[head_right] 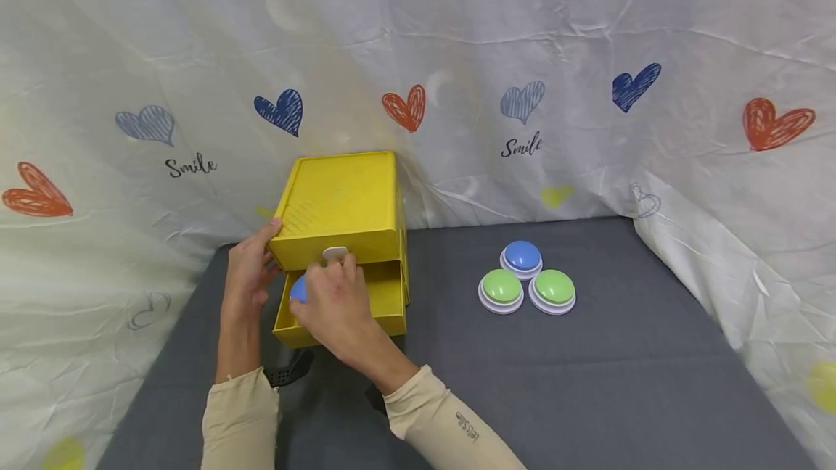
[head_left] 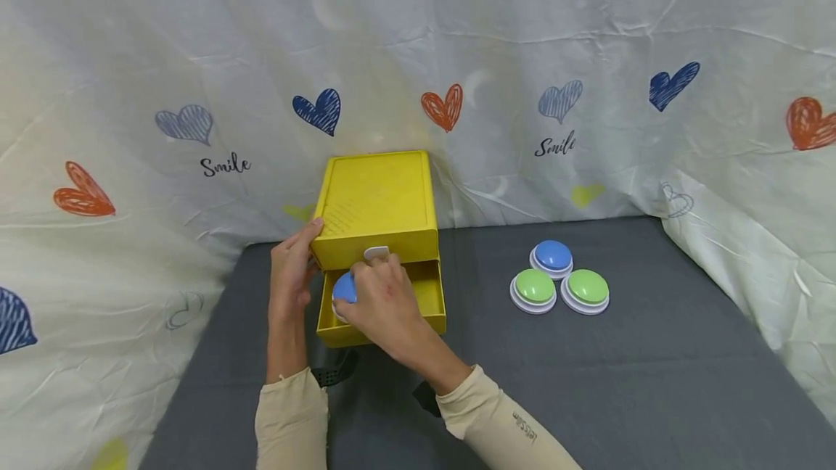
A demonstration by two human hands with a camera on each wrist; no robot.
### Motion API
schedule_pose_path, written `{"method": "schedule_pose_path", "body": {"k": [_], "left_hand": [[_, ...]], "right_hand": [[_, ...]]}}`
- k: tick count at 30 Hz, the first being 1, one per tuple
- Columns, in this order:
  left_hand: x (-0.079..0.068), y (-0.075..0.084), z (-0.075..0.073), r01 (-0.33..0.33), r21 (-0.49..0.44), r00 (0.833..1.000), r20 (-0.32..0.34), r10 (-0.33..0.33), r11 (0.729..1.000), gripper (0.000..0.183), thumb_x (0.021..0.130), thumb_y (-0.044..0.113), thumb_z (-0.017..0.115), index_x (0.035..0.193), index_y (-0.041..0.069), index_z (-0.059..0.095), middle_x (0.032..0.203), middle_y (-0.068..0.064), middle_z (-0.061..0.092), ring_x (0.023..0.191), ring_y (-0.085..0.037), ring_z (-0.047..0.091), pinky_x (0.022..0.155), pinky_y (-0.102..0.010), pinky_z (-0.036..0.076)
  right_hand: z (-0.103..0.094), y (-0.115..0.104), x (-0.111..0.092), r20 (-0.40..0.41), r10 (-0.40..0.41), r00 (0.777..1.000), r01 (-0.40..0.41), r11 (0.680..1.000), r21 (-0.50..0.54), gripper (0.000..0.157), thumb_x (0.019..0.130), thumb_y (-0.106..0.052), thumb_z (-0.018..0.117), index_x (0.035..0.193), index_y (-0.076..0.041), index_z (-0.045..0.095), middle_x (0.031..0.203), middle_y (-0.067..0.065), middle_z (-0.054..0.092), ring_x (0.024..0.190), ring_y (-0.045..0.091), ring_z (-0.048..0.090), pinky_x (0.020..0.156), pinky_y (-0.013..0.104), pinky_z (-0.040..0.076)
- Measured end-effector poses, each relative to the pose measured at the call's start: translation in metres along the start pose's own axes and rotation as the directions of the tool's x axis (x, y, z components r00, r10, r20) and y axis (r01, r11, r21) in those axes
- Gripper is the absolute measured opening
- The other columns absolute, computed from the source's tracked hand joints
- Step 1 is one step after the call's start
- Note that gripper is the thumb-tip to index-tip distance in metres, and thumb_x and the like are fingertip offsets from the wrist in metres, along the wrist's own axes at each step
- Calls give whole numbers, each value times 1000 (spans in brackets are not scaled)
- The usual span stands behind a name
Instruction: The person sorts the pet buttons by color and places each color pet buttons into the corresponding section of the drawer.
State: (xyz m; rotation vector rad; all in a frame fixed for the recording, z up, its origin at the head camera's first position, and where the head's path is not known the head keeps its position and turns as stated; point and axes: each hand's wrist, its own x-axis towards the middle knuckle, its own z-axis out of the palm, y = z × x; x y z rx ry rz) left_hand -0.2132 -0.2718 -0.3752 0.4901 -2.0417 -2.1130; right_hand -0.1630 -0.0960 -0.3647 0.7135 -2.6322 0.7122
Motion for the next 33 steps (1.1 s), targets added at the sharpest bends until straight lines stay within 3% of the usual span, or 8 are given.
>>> {"method": "schedule_pose_path", "body": {"k": [3, 9, 15, 21, 24, 27, 30, 33], "left_hand": [[0, 0, -1, 4, 8, 1000, 4, -4, 1000, 46, 99, 53, 67, 121, 14, 75, 131, 7, 57, 110, -5, 63, 101, -26, 55], [-1, 3, 1, 11, 32, 1000, 23, -12, 999, 66, 100, 54, 64, 147, 8, 61, 153, -4, 51, 114, -3, 60, 110, -32, 51], [-1, 2, 2, 1, 25, 1000, 17, -2, 1000, 66, 100, 54, 65, 147, 9, 61, 146, -1, 55, 113, -4, 61, 98, -23, 55], [0, 2, -1, 24, 27, 1000, -19, -24, 999, 66, 99, 54, 67, 144, 7, 63, 137, 7, 56, 111, -4, 60, 96, -24, 54], [0, 3, -1, 24, 30, 1000, -21, -24, 999, 68, 98, 55, 66, 147, 8, 61, 143, 3, 54, 112, -3, 59, 102, -28, 51], [0, 3, -1, 30, 35, 999, -13, -29, 999, 68, 99, 55, 66, 149, 10, 59, 142, 4, 55, 111, -3, 59, 99, -25, 52], [0, 2, 0, 26, 28, 1000, -6, -26, 999, 67, 99, 54, 67, 146, 7, 61, 131, 8, 58, 108, -3, 60, 90, -19, 54], [-1, 1, 2, 20, 4, 1000, -19, -20, 1000, 65, 98, 53, 69, 142, 5, 64, 121, 9, 60, 104, -5, 61, 83, -16, 56]], "right_hand": [[7, -1, 3, 23, 40, 999, -40, 999, 17, 34, 83, -40, 89, 73, -13, 70, 64, -1, 57, 71, 18, 52, 61, 24, 43], [22, -1, 3, 113, 100, 989, -107, 992, 61, 44, 78, -43, 94, 65, -15, 63, 59, -1, 52, 64, 14, 48, 48, 22, 37], [26, 3, 4, 152, 55, 987, -62, 997, 38, 38, 74, -41, 97, 76, -12, 72, 74, 4, 64, 70, 19, 55, 55, 24, 44], [18, 13, 1, 264, -6, 965, -30, 990, 135, 25, 89, -32, 86, 94, -9, 78, 85, 3, 65, 75, 15, 54, 64, 21, 41], [7, 20, -6, 207, -1, 978, -37, 983, 181, 22, 94, -28, 81, 105, -8, 80, 96, 4, 70, 82, 16, 61, 70, 21, 49], [-10, 36, -20, 52, 57, 997, -67, 975, 212, 18, 95, -23, 80, 104, -8, 81, 102, 7, 74, 90, 20, 67, 78, 28, 56], [-31, 63, -33, -96, 154, 983, -129, 966, 225, 14, 95, -20, 80, 100, -7, 81, 103, 10, 75, 94, 27, 69, 82, 39, 58], [-49, 102, -43, -163, 239, 957, -205, 958, 199, 16, 94, -19, 80, 102, -5, 80, 106, 14, 75, 98, 32, 69, 84, 46, 58]]}}
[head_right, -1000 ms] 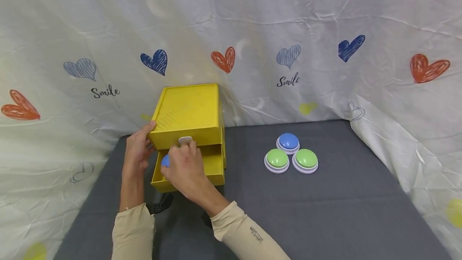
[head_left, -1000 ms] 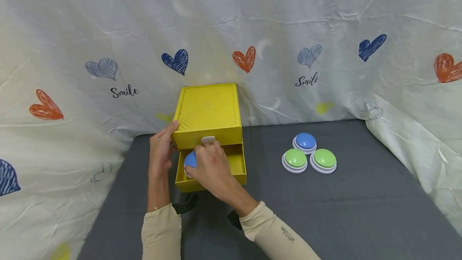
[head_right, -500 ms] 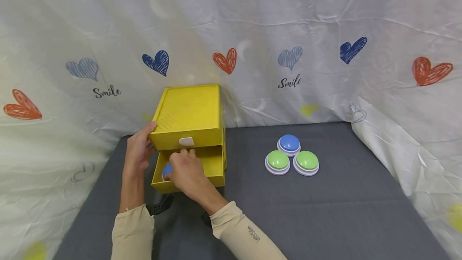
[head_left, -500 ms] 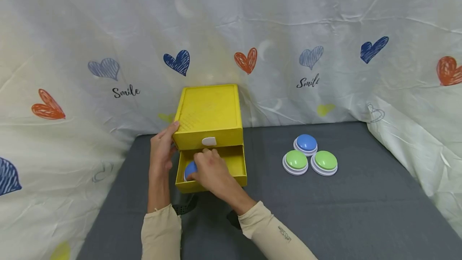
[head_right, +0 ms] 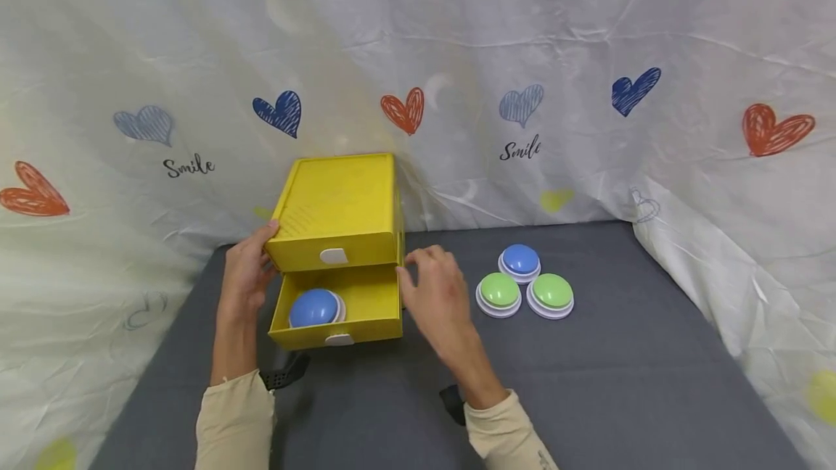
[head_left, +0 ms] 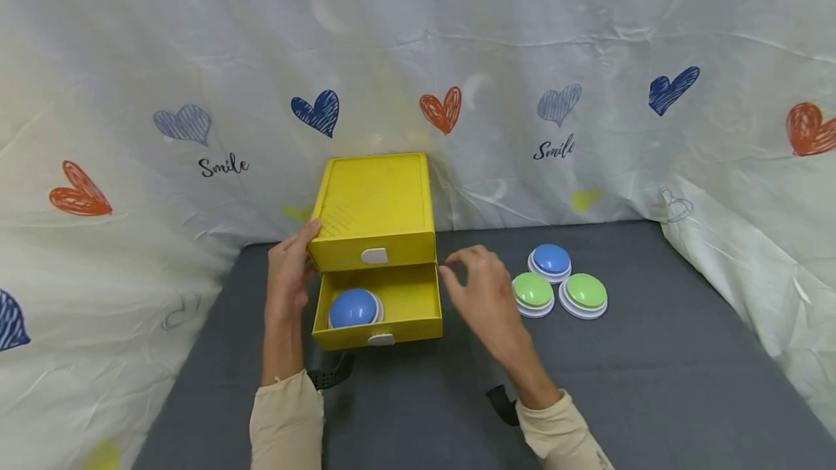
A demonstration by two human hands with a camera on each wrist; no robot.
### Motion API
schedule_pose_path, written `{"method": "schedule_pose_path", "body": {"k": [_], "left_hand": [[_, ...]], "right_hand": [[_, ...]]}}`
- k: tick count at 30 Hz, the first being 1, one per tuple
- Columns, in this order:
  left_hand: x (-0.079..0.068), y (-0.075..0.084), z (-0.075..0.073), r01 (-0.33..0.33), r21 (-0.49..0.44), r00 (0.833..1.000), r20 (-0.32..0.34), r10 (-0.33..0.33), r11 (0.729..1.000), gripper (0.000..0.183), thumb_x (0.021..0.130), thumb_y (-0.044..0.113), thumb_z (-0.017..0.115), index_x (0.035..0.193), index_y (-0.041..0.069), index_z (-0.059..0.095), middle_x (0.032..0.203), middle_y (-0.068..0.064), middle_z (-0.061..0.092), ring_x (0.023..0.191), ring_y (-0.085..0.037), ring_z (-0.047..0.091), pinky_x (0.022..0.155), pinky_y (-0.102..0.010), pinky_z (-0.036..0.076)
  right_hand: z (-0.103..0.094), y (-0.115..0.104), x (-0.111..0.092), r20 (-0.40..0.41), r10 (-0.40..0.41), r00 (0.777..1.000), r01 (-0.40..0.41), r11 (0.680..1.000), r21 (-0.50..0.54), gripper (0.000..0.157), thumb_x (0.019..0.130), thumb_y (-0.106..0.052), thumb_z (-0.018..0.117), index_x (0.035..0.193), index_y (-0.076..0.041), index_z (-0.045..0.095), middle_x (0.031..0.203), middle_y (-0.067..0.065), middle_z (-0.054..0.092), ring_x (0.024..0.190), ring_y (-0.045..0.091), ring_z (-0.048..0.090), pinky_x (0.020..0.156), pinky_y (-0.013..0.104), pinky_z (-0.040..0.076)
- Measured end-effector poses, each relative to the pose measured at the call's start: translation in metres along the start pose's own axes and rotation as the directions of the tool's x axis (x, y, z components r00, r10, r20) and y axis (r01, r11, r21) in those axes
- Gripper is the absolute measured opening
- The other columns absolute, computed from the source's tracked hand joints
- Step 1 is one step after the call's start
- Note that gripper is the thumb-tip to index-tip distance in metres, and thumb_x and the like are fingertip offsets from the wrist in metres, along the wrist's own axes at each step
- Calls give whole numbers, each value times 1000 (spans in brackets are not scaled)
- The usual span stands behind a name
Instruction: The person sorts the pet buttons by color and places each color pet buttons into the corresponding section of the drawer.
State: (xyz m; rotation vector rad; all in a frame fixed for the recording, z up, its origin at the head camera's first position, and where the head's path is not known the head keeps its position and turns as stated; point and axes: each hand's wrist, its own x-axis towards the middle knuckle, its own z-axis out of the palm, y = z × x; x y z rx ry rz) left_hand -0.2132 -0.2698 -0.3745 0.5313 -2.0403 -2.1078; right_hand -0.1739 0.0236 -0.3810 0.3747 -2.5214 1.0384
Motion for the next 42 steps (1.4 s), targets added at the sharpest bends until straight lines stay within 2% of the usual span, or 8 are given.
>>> {"method": "schedule_pose_path", "body": {"k": [6, 12, 17, 22, 25, 36, 39, 42], "left_hand": [[-1, -2, -3, -6, -6, 1000, -4, 6, 1000, 62, 98, 52, 69, 141, 7, 65, 119, 9, 59, 103, -6, 61, 82, -16, 55], [0, 0, -5, -17, 6, 1000, -6, 17, 1000, 55, 99, 52, 68, 130, 8, 69, 119, 9, 59, 104, -7, 60, 83, -15, 55], [0, 2, -5, 1, 9, 1000, 12, -1, 1000, 67, 99, 54, 67, 148, 9, 60, 126, 11, 57, 110, -4, 59, 86, -15, 54], [0, 3, -3, 1, 29, 1000, 14, -2, 1000, 68, 99, 55, 66, 151, 11, 57, 127, 11, 57, 110, -5, 58, 88, -16, 52], [1, 3, -1, 4, 35, 1000, 11, -4, 999, 68, 99, 55, 66, 152, 12, 56, 130, 9, 57, 109, -4, 58, 86, -15, 53], [-2, 1, -2, -8, 16, 1000, 19, 7, 1000, 66, 100, 53, 65, 153, 15, 54, 147, 2, 54, 112, -3, 58, 88, -16, 53], [-3, 0, -1, -17, 15, 1000, 21, 17, 1000, 66, 100, 52, 65, 153, 13, 55, 141, 4, 56, 112, -4, 58, 89, -17, 53], [-3, -1, -1, -22, 17, 1000, 6, 22, 1000, 67, 100, 53, 66, 151, 12, 57, 131, 8, 58, 110, -5, 59, 87, -16, 53]], "right_hand": [[-35, 84, 14, -2, 132, 991, -131, 981, -145, 28, 96, -17, 76, 117, 2, 75, 116, 28, 70, 103, 46, 67, 85, 57, 56], [-48, 145, 31, 21, 212, 977, -202, 954, -222, 33, 96, -9, 72, 124, 8, 70, 118, 36, 66, 104, 53, 64, 86, 62, 54], [-44, 170, 42, 146, 267, 953, -223, 939, -264, 40, 96, -6, 72, 131, 10, 66, 123, 37, 65, 113, 53, 62, 94, 62, 52], [-36, 183, 45, 326, 358, 875, -260, 915, -309, 59, 93, -9, 78, 144, 10, 54, 137, 39, 56, 126, 57, 54, 106, 64, 48], [-31, 188, 43, 341, 383, 858, -276, 905, -322, 61, 93, -8, 78, 146, 10, 52, 137, 41, 55, 124, 58, 54, 104, 65, 47], [-28, 193, 46, 254, 307, 917, -234, 931, -279, 53, 88, -9, 82, 132, 13, 63, 128, 42, 61, 117, 59, 55, 103, 66, 42], [-29, 193, 46, 201, 283, 938, -229, 940, -254, 51, 84, -7, 83, 127, 14, 66, 125, 41, 64, 114, 59, 56, 101, 65, 40], [-30, 190, 46, 119, 211, 970, -175, 951, -256, 51, 82, -6, 84, 125, 15, 68, 118, 41, 67, 108, 56, 59, 96, 65, 39]]}}
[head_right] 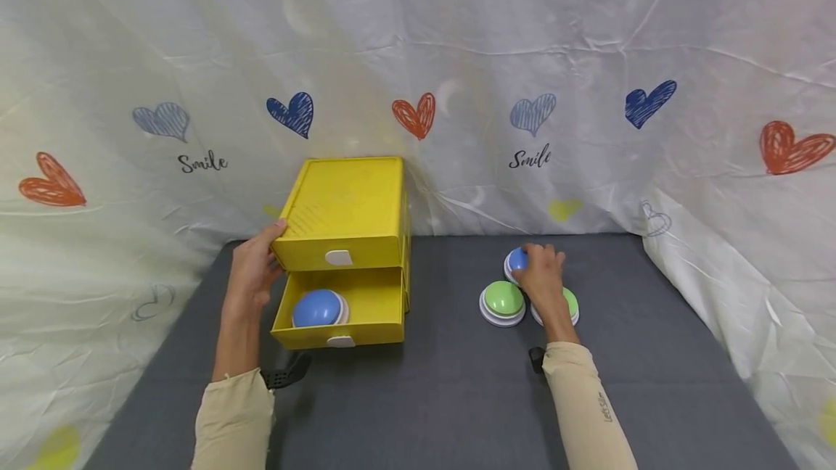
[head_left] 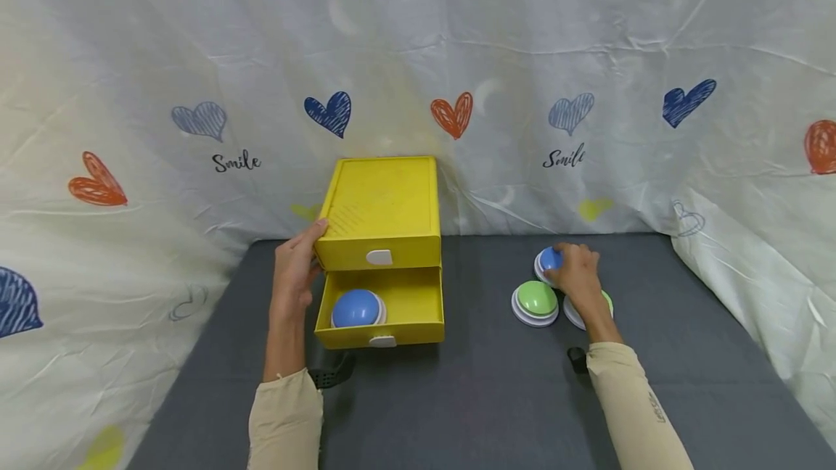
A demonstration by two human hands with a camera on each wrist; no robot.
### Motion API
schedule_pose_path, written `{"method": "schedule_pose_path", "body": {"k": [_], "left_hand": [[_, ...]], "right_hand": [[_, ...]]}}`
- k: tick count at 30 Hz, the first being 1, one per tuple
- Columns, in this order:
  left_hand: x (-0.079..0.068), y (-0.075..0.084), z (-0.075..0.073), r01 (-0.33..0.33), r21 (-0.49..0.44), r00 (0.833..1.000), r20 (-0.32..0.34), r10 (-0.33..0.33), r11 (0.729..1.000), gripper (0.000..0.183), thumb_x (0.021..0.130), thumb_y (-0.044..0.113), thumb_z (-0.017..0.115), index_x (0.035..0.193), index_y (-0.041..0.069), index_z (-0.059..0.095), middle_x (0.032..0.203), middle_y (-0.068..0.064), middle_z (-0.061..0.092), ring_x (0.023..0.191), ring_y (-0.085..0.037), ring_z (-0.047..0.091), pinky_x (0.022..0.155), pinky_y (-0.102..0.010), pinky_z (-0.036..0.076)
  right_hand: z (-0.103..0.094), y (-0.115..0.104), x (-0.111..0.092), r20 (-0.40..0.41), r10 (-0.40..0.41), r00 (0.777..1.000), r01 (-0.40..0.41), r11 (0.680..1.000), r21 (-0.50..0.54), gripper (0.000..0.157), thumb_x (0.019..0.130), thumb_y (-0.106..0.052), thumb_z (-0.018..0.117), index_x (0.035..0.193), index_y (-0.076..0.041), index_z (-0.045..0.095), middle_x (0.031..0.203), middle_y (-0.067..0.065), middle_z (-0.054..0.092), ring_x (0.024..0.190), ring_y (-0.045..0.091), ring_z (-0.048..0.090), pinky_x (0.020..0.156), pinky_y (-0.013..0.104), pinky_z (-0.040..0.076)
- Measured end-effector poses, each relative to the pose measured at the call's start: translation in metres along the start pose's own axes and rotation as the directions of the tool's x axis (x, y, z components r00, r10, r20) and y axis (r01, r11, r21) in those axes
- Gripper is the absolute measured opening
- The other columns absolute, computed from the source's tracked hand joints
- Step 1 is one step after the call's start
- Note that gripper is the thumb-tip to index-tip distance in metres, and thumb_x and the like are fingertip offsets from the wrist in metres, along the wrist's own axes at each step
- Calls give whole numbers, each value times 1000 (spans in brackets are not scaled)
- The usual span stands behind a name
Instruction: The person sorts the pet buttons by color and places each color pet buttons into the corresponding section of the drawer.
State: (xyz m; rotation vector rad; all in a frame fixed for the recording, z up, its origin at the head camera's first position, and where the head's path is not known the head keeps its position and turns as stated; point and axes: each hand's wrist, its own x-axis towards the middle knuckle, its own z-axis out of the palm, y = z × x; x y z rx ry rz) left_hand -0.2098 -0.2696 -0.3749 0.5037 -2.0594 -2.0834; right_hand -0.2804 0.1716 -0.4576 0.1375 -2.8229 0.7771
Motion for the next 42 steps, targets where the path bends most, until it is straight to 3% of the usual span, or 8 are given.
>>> {"method": "schedule_pose_path", "body": {"k": [3, 6, 14, 20, 27, 36, 42], "left_hand": [[0, 0, 0, -2, -1, 1000, -12, 2, 1000, 67, 99, 53, 67, 150, 10, 59, 125, 10, 59, 108, -5, 60, 86, -16, 54], [-1, 1, 0, 4, -1, 1000, -10, -4, 1000, 67, 99, 54, 67, 149, 10, 59, 127, 10, 59, 109, -5, 60, 88, -17, 53], [-2, 1, 1, 9, 12, 1000, 0, -9, 1000, 68, 100, 56, 64, 153, 14, 55, 145, 2, 54, 115, -5, 58, 103, -27, 49], [-2, -1, 0, 19, 6, 1000, -8, -19, 1000, 68, 99, 57, 65, 152, 15, 56, 148, 0, 53, 116, -5, 58, 98, -22, 50], [0, 0, 1, 20, 1, 1000, -7, -20, 1000, 69, 99, 57, 66, 151, 12, 58, 134, 8, 56, 113, -6, 57, 93, -19, 51], [1, 2, 1, 26, 6, 1000, -4, -26, 1000, 69, 99, 56, 66, 150, 11, 59, 134, 9, 55, 112, -5, 57, 92, -19, 51], [2, 3, -1, 41, 7, 999, 3, -41, 999, 70, 98, 57, 66, 150, 11, 58, 147, 4, 53, 113, -3, 56, 93, -19, 51]], "right_hand": [[-5, -7, -3, -107, -38, 994, 36, 999, -18, 51, 81, -8, 85, 124, 13, 69, 112, 40, 69, 103, 54, 60, 92, 63, 38], [-17, -19, -10, -155, -30, 987, 29, 1000, -13, 52, 81, -10, 86, 126, 11, 70, 110, 39, 69, 100, 53, 58, 92, 61, 38], [-55, -63, -52, -2, 46, 999, -46, 998, 42, 54, 85, -18, 85, 131, 5, 69, 118, 40, 60, 105, 56, 53, 92, 63, 48], [-68, -92, -80, 43, 61, 997, -63, 996, 63, 51, 85, -20, 84, 131, -1, 72, 122, 36, 61, 111, 57, 54, 95, 64, 52], [-68, -123, -103, 30, 29, 999, -32, 995, 93, 49, 80, -22, 89, 126, -7, 76, 118, 29, 64, 108, 49, 55, 92, 60, 55], [-53, -161, -114, 76, -21, 997, 10, 990, 140, 47, 80, -25, 92, 123, -12, 76, 117, 20, 65, 110, 38, 55, 90, 54, 58], [-41, -194, -113, 51, -109, 993, 98, 977, 188, 45, 82, -24, 92, 121, -11, 73, 119, 19, 66, 109, 34, 54, 91, 51, 59]]}}
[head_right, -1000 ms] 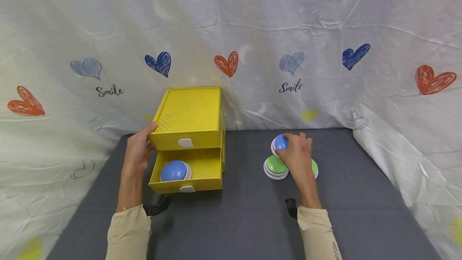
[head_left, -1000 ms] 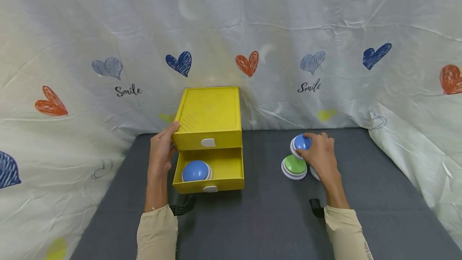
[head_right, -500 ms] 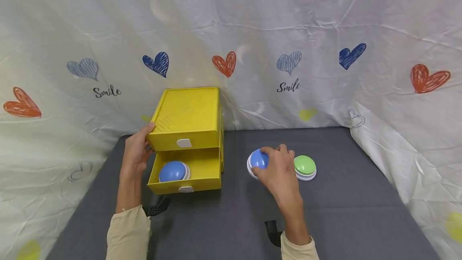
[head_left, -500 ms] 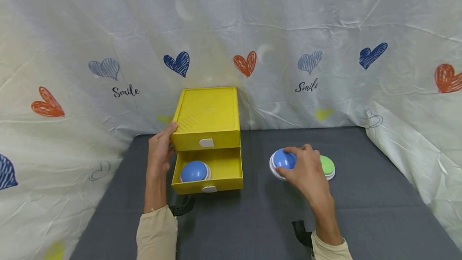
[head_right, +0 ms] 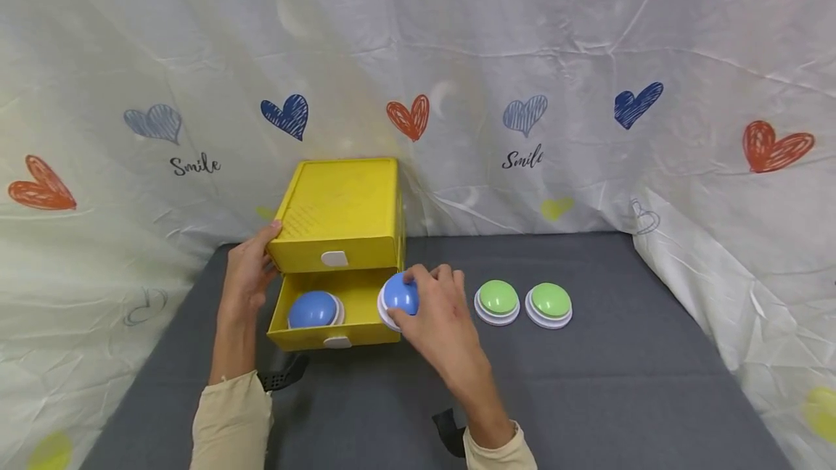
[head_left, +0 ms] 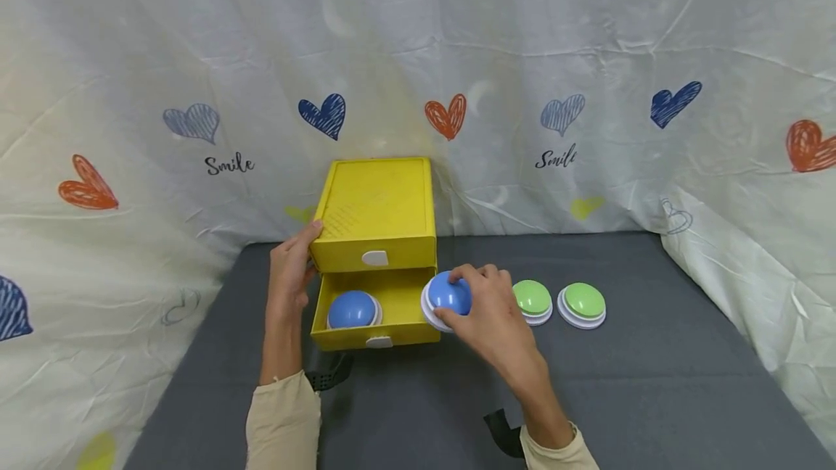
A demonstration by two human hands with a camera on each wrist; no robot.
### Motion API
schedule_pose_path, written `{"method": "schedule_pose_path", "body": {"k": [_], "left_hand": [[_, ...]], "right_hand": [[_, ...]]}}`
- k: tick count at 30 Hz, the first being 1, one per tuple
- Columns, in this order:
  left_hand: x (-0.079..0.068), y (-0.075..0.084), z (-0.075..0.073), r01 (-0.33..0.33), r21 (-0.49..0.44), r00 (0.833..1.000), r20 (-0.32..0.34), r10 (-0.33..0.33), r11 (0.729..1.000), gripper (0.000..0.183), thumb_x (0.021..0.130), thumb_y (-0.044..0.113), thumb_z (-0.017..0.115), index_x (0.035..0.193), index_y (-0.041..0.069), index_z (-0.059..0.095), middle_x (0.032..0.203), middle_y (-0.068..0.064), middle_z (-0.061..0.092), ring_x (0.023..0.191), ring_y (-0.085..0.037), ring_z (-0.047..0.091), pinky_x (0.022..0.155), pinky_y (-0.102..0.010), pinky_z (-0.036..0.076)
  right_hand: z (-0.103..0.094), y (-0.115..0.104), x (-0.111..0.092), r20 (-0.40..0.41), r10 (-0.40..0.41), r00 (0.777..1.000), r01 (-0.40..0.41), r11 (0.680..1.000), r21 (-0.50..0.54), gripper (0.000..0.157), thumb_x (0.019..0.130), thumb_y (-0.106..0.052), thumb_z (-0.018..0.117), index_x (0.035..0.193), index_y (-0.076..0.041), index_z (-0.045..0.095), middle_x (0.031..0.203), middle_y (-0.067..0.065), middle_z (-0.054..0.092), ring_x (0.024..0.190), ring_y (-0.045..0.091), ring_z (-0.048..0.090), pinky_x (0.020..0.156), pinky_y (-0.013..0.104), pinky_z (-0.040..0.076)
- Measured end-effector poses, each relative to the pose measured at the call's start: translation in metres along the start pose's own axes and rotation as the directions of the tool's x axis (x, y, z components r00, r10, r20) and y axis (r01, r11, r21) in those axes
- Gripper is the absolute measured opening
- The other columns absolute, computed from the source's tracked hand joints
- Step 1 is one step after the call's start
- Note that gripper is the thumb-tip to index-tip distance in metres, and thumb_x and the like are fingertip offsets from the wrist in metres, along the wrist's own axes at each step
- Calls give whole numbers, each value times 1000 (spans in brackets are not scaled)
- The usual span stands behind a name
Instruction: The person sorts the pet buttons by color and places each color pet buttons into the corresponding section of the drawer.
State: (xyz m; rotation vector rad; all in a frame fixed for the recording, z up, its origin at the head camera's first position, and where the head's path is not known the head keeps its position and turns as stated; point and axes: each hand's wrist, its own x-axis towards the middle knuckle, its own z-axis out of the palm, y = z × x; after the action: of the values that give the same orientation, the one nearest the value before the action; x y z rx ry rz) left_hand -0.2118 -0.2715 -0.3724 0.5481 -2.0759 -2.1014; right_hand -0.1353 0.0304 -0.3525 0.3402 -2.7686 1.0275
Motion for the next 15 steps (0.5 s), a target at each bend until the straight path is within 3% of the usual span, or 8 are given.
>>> {"method": "schedule_pose_path", "body": {"k": [4, 9, 15], "left_hand": [[0, 1, -1, 1, 4, 1000, -5, -1, 1000, 70, 98, 57, 66, 148, 9, 60, 147, 4, 53, 113, -3, 57, 102, -25, 51], [1, 0, -1, -7, -17, 1000, 17, 8, 1000, 70, 99, 56, 65, 153, 12, 55, 162, -3, 46, 126, -8, 55, 118, -38, 44], [-1, 0, -1, -1, -9, 1000, 14, 1, 1000, 70, 99, 56, 66, 153, 14, 55, 163, -4, 46, 127, -9, 55, 115, -34, 47]], "right_hand": [[14, -17, 7, -5, -63, 998, 63, 997, 41, 45, 83, -25, 91, 121, -8, 74, 119, 18, 67, 109, 32, 53, 92, 46, 58], [37, -27, 20, 1, -158, 988, 157, 987, 39, 41, 85, -24, 90, 119, -6, 76, 118, 17, 69, 105, 31, 51, 88, 40, 55], [58, -31, 29, 22, -197, 980, 197, 979, -45, 36, 82, -24, 92, 111, -6, 80, 110, 15, 72, 97, 28, 51, 80, 35, 53]]}}
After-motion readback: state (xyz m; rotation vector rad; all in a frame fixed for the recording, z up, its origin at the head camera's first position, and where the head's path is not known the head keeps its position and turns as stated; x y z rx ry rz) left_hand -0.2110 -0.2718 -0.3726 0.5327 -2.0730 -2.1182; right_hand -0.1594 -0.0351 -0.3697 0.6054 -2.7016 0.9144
